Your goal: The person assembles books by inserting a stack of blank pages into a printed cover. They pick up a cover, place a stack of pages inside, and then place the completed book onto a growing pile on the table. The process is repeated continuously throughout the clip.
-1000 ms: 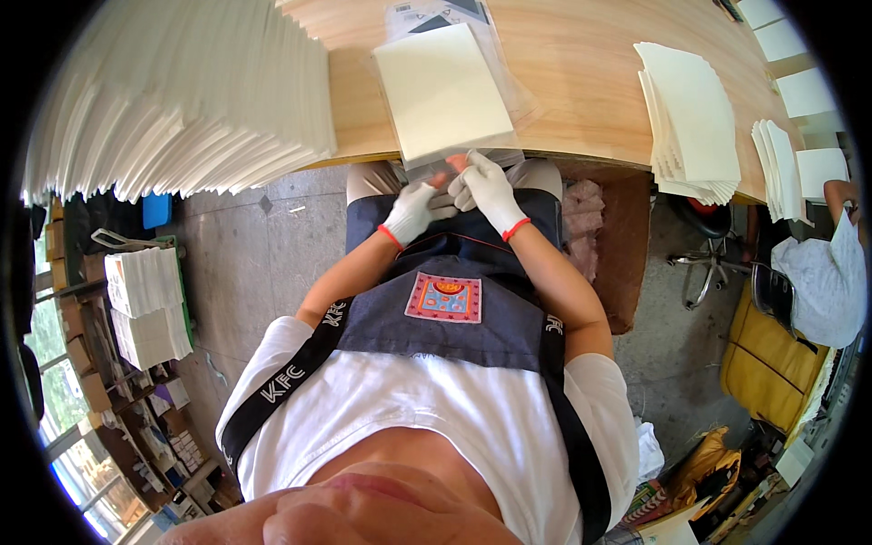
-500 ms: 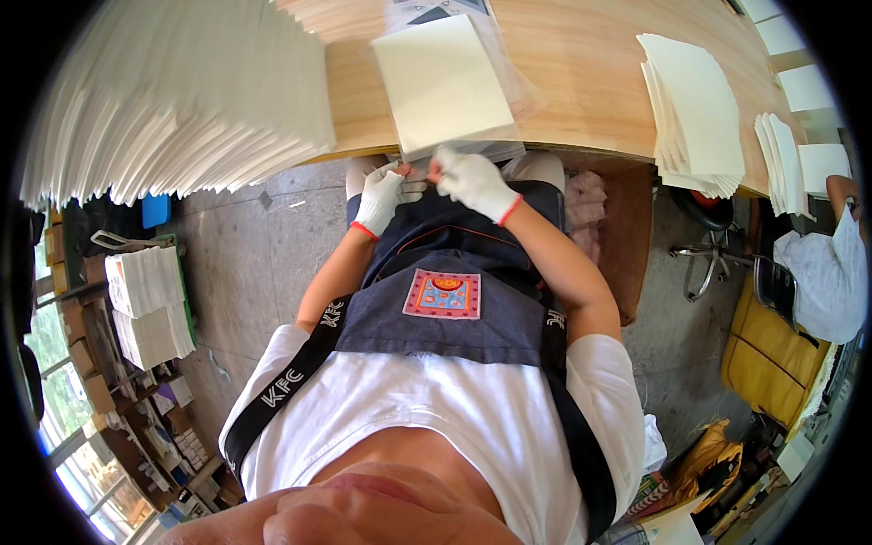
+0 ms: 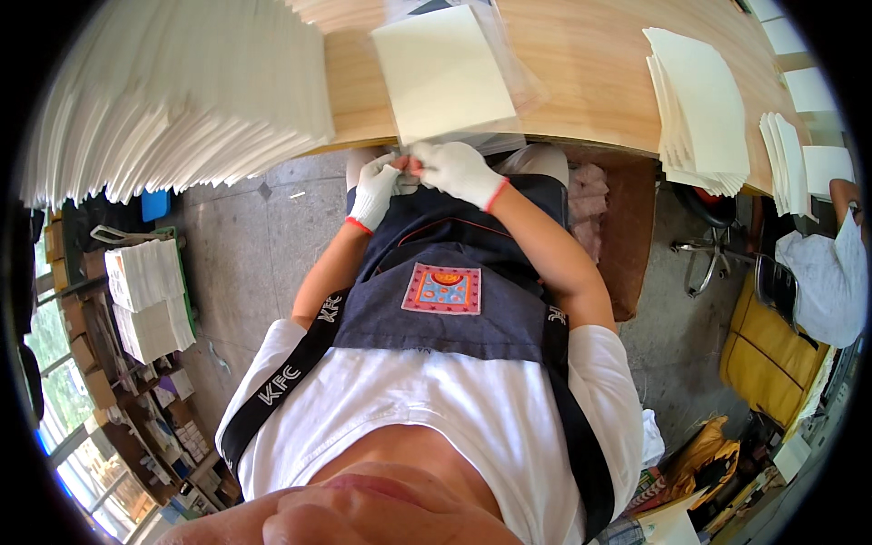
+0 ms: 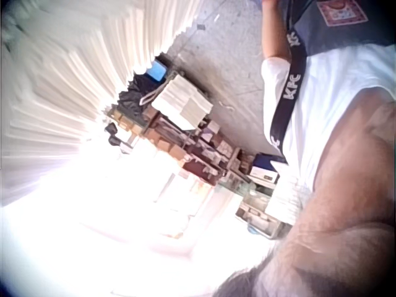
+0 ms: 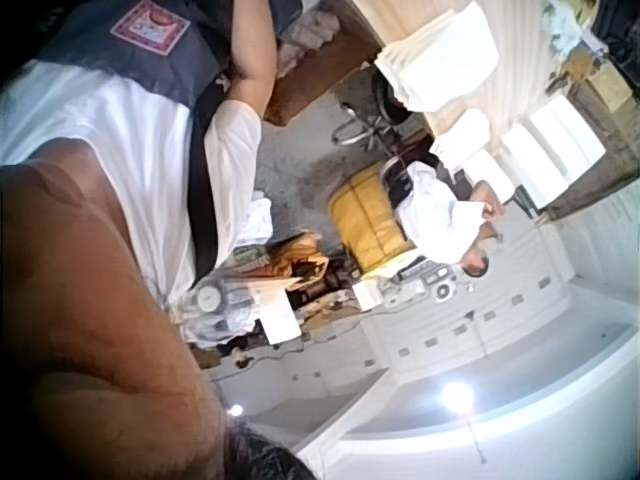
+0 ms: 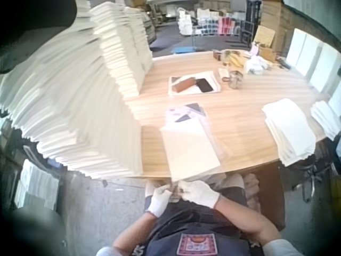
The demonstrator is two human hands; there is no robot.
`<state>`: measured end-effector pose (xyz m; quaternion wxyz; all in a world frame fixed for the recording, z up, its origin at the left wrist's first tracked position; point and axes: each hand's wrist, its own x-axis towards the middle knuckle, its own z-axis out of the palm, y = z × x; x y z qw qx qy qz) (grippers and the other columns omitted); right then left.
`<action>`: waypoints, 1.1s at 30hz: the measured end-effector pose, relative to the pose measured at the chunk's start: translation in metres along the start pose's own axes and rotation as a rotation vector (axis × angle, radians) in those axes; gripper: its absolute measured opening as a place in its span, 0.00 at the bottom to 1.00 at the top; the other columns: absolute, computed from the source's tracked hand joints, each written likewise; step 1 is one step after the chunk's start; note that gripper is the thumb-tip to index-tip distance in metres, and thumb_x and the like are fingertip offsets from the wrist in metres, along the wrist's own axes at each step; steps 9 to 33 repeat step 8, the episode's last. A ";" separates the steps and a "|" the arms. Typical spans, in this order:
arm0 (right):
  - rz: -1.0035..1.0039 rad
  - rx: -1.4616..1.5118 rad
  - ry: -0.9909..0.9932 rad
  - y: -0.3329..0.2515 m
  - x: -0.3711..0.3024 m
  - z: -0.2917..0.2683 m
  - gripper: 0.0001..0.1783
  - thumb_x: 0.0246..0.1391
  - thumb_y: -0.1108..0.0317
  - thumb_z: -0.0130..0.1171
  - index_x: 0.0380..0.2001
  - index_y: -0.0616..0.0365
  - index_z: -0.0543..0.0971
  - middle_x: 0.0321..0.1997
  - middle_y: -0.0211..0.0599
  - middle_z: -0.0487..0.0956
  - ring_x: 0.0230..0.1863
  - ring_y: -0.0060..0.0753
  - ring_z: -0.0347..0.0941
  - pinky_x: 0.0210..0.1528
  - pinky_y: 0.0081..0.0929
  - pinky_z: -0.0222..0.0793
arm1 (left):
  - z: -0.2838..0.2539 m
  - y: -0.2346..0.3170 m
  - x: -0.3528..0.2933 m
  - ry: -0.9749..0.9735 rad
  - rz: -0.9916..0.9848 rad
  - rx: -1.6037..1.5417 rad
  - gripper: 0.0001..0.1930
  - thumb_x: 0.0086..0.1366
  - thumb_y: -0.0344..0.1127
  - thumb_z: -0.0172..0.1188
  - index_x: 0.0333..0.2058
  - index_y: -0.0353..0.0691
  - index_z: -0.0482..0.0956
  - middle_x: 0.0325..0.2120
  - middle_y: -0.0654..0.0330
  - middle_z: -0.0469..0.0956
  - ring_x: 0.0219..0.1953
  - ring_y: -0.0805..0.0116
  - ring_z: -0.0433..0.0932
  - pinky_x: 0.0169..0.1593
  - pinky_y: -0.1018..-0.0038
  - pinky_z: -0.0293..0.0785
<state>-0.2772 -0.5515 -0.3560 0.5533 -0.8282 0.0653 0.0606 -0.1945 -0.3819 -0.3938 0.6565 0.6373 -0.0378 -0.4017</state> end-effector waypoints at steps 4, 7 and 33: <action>-0.203 1.813 0.216 0.109 -0.066 -0.087 0.03 0.55 0.71 0.47 0.29 0.57 0.69 0.23 0.32 0.70 0.19 0.17 0.62 0.19 0.16 0.61 | -0.007 0.006 -0.011 0.085 0.002 0.071 0.13 0.63 0.34 0.49 0.39 0.29 0.71 0.32 0.52 0.77 0.30 0.65 0.79 0.32 0.77 0.76; 0.090 0.693 1.124 0.223 -0.167 -0.129 0.02 0.53 0.71 0.48 0.30 0.57 0.69 0.26 0.34 0.73 0.22 0.33 0.69 0.27 0.27 0.71 | -0.032 -0.009 -0.006 -0.033 0.088 0.178 0.12 0.64 0.36 0.49 0.37 0.31 0.71 0.33 0.53 0.77 0.30 0.66 0.79 0.32 0.78 0.76; 0.092 0.693 1.133 0.227 -0.171 -0.128 0.02 0.53 0.71 0.48 0.30 0.57 0.69 0.26 0.34 0.73 0.22 0.33 0.69 0.27 0.27 0.71 | -0.041 -0.010 -0.002 -0.043 0.198 0.311 0.11 0.63 0.38 0.52 0.36 0.36 0.71 0.34 0.54 0.77 0.31 0.65 0.79 0.33 0.76 0.76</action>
